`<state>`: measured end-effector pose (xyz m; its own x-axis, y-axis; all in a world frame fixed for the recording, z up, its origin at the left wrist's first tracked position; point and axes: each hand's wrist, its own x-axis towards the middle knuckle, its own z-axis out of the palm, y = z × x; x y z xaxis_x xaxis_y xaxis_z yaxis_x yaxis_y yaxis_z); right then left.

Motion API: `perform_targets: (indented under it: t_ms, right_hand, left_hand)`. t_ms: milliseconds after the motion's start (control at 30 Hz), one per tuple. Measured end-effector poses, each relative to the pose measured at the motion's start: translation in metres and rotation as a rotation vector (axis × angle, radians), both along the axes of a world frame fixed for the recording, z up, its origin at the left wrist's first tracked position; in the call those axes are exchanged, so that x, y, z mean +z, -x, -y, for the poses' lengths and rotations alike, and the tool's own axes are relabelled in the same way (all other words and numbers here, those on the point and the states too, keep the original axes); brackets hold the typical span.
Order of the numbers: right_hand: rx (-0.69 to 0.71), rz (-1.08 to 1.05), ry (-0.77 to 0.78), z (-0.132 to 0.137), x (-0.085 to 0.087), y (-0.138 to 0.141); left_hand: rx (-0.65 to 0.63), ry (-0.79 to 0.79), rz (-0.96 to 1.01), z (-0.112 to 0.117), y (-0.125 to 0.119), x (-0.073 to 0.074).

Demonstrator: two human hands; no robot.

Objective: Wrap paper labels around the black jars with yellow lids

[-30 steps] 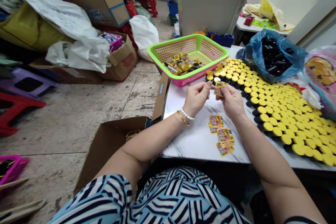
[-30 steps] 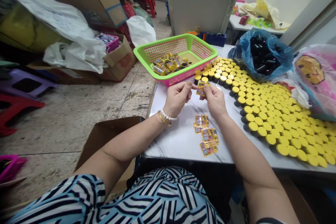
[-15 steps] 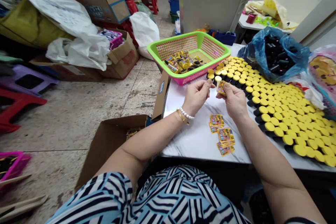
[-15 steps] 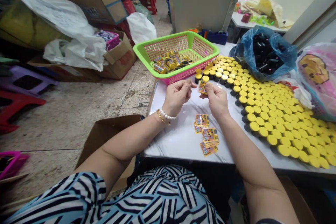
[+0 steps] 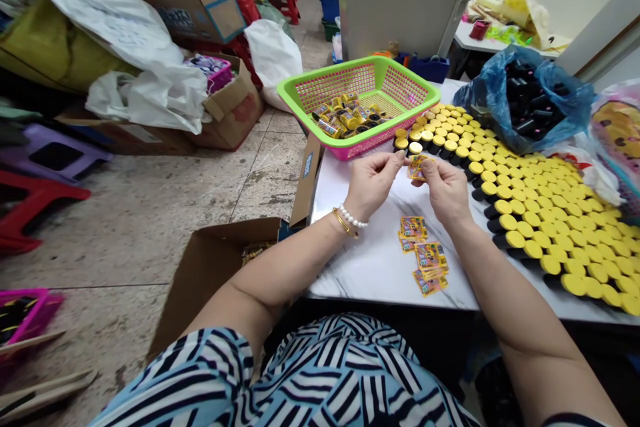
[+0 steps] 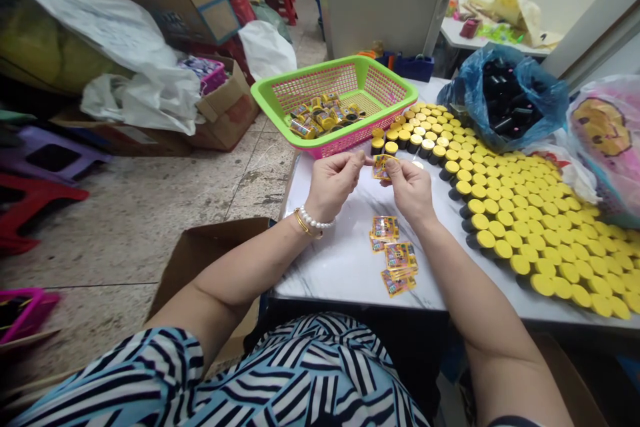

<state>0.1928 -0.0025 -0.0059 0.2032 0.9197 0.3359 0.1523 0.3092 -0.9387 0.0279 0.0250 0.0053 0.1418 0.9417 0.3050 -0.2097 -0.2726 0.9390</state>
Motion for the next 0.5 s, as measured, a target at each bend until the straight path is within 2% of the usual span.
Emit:
perform_targets:
  t_ms: [100,300,367,500]
  right_hand:
    - [0.017,0.062,-0.013,0.003,0.002,0.004]
    - [0.030,0.264,-0.040,0.005,-0.001,0.004]
    - [-0.047,0.369,-0.065,0.003,0.003,-0.007]
    - [-0.356,0.685,-0.127,-0.007,0.008,-0.040]
  left_hand:
    - [-0.003,0.012,-0.038,0.002,0.000,0.001]
    - [-0.110,0.106,-0.029,0.000,0.001,0.005]
    - [-0.085,0.170,-0.004,-0.001,0.002,0.008]
    - [-0.052,0.285,0.022,-0.002,0.001,0.011]
